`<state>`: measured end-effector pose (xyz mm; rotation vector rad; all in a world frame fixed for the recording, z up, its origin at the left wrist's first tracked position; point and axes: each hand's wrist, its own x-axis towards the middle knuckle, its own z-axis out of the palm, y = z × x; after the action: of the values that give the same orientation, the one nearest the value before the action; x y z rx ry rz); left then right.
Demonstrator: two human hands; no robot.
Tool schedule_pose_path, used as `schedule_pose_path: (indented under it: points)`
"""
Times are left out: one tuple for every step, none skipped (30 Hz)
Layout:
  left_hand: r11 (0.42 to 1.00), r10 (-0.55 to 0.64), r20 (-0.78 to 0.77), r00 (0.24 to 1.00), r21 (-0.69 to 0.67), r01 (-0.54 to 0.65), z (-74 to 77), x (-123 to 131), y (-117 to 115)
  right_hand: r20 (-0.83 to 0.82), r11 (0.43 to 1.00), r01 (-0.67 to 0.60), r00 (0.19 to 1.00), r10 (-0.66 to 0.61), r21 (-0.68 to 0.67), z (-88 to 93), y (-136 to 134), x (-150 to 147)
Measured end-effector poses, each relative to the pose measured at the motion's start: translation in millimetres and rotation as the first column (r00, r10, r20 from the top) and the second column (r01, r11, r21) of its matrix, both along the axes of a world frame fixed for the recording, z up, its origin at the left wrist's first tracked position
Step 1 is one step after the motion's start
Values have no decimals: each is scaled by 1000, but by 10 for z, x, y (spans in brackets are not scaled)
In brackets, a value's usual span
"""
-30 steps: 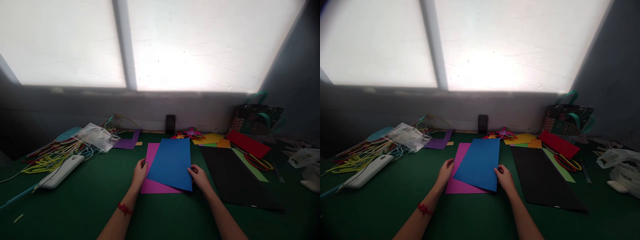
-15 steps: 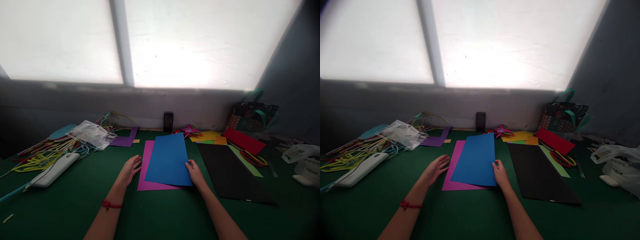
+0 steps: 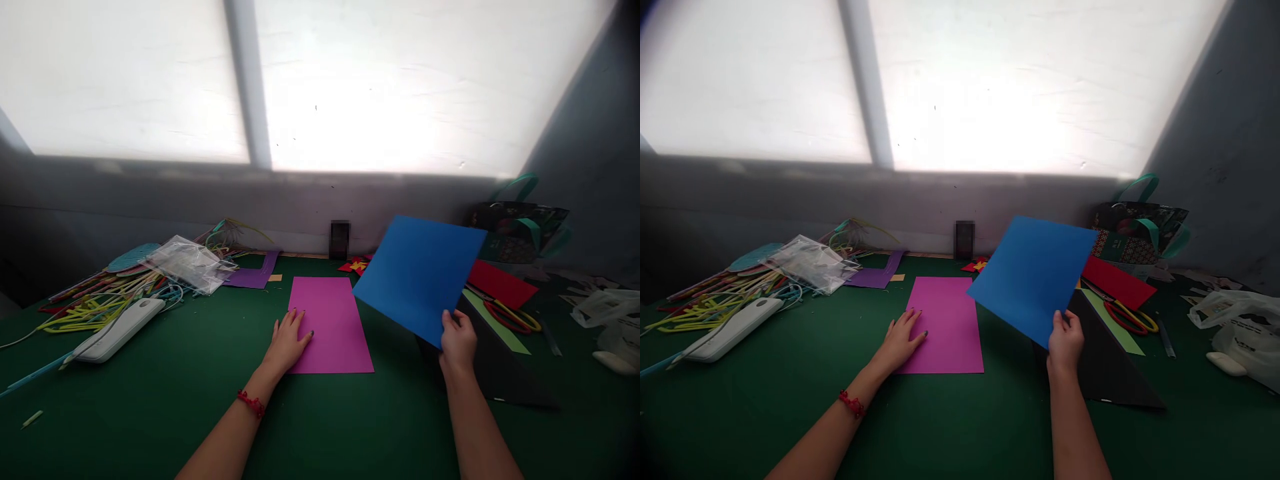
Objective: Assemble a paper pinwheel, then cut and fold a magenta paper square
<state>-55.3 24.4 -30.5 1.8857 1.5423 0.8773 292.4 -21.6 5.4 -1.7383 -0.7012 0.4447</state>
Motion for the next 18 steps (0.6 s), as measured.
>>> schedule_pose_path:
  points:
    - [1000,-18,-61,998,-2,18,-18,-1,1,-23,999,43,999,-44,-24,-30,2,59]
    - [999,-36,-122,992,-11,35,-30,-7,3,-58,996,80,995,-82,-41,-60,6,104]
    - [998,-55,-182,982,-24,52,-33,-15,6,-95,993,106,989,-111,-54,-88,12,136]
    - [997,-73,-238,968,-39,65,-30,-23,9,-131,990,123,983,-131,-62,-112,19,157]
    - [996,-89,-290,953,-54,76,-20,-29,9,-157,989,135,977,-144,-68,-130,27,168]
    - [994,-102,-337,936,-67,84,-6,-32,6,-171,987,144,973,-155,-75,-141,33,173]
    - [992,-116,-378,919,-80,93,9,-32,1,-176,985,154,970,-167,-83,-146,37,174]
    - [991,-128,-413,902,-89,100,24,-29,-6,-179,981,172,966,-186,-91,-145,37,174]
    - [990,-135,-443,886,-95,104,36,-24,-14,-177,976,195,962,-210,-98,-142,35,175]
    - [990,-136,-465,875,-95,104,42,-17,-21,-170,970,219,957,-235,-105,-137,30,177]
    - [990,-135,-483,865,-93,102,43,-11,-25,-162,964,241,953,-258,-112,-134,26,180]
    - [991,-132,-497,858,-89,101,39,-5,-26,-153,959,257,950,-273,-119,-134,23,185]
    - [992,-128,-506,853,-83,100,30,-1,-25,-145,957,263,949,-279,-124,-137,21,192]
    - [992,-123,-511,851,-76,98,19,1,-21,-136,957,261,951,-278,-128,-143,22,200]
    - [993,-117,-512,851,-67,96,10,2,-17,-126,958,255,954,-271,-130,-151,25,209]
    - [994,-110,-508,854,-56,95,6,1,-16,-112,960,248,958,-263,-131,-156,26,221]
    - [994,-107,-495,862,-39,101,9,0,-19,-92,961,245,962,-258,-132,-159,26,234]
    - [993,-115,-470,875,-19,120,21,0,-28,-64,959,247,964,-258,-135,-157,22,249]
